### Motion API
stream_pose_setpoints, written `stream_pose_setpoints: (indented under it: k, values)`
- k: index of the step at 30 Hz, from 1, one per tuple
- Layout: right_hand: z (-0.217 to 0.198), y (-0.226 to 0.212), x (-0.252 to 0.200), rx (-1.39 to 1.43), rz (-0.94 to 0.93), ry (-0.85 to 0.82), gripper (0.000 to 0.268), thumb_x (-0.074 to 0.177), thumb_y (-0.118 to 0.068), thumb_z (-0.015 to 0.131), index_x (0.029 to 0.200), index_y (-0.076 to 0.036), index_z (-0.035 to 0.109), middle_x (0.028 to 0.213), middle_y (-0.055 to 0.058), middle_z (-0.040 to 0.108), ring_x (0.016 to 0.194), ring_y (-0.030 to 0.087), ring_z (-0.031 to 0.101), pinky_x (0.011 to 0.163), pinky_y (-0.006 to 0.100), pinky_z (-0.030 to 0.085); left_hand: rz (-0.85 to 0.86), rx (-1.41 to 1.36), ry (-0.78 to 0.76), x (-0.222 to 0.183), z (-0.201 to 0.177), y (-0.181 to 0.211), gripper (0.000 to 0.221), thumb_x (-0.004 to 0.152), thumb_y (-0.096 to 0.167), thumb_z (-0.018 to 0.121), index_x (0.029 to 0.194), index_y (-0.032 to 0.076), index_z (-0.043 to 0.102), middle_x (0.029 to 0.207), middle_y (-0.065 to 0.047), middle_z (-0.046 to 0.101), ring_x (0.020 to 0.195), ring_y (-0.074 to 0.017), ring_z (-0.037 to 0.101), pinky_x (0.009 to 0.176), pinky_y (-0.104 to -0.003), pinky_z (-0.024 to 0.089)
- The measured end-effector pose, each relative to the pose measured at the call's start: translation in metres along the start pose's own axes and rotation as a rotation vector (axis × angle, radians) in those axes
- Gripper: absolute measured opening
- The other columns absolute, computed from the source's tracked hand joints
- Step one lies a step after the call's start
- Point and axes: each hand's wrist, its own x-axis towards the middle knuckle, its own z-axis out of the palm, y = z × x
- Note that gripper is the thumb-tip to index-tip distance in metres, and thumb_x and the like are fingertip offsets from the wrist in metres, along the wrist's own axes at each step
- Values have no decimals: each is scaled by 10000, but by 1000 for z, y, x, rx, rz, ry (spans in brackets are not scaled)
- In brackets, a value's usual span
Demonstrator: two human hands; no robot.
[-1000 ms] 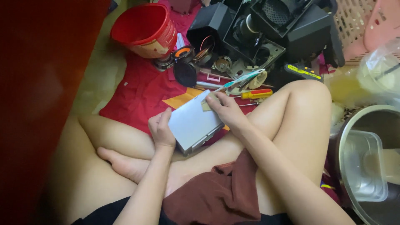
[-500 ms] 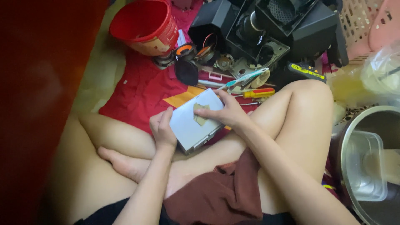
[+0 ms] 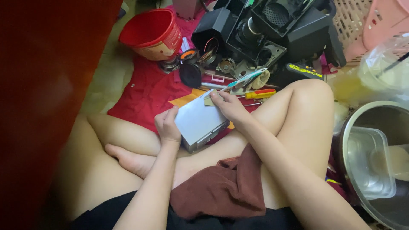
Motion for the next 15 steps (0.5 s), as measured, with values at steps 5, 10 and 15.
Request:
stream_pose_setpoints:
  k: [5, 10, 15]
  values:
    - [-2, -2, -6, 45, -6, 7, 477, 819, -511, 544, 1167, -187, 592, 1095, 129, 607, 1090, 268, 544, 891, 396, 440, -26, -10, 24, -3, 0, 5, 278, 711, 259, 576, 446, 181, 545, 459, 75, 347, 523, -117, 394, 531, -215, 344]
    - [-4, -17, -24, 81, 5, -13, 470, 842, -448, 530, 1183, -127, 573, 1139, 178, 575, 1150, 297, 493, 943, 417, 393, -46, -28, 33, -1, 1, 1, 297, 709, 264, 580, 435, 160, 534, 463, 79, 337, 519, -121, 381, 530, -210, 341]
    - [-6, -24, -31, 227, 36, -24, 519, 848, -392, 553, 1231, -45, 511, 1140, 220, 558, 1143, 308, 493, 942, 437, 381, -45, -34, 28, -3, 1, 6, 305, 710, 269, 584, 425, 189, 510, 448, 90, 346, 503, -100, 389, 518, -193, 333]
